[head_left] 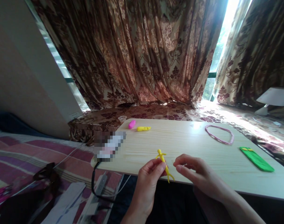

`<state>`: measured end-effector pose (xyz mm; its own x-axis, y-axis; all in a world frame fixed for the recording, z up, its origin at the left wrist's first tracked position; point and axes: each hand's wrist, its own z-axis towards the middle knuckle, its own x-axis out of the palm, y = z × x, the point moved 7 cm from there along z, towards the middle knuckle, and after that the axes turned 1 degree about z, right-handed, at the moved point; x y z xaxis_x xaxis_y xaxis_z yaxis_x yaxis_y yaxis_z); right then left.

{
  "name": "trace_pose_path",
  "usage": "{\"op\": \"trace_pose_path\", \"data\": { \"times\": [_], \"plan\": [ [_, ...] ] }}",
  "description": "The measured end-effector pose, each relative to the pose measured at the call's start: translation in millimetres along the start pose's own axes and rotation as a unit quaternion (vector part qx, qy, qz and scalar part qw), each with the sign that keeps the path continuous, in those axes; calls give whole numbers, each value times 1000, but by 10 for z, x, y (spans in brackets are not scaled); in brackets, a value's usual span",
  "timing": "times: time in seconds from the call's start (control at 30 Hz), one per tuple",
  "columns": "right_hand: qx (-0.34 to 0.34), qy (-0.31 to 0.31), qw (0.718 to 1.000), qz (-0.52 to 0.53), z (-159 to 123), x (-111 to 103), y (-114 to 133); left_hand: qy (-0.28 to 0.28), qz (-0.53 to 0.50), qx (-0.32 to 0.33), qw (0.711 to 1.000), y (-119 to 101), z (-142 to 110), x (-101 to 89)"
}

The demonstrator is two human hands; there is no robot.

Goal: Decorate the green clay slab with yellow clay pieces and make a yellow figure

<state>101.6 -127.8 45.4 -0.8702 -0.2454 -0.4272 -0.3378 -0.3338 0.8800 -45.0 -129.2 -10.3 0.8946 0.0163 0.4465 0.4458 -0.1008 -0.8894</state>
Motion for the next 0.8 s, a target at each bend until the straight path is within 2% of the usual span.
{"op": "trace_pose_path", "data": {
  "times": [0.17,0.43,0.6,0.8],
  "plan": [
    [21,23,999,22,-77,204,-97,-10,-8,-1,1000,1,1,13],
    [15,4,999,27,-38,233,-139,-3,4,3,1000,-29,10,56],
    [-17,-75,997,-3,-11,58,-128,8,24,24,999,-41,97,146],
    [-36,-163,985,-40,-21,-126,-202,48,54,32,997,0,228,407]
  ]
}}
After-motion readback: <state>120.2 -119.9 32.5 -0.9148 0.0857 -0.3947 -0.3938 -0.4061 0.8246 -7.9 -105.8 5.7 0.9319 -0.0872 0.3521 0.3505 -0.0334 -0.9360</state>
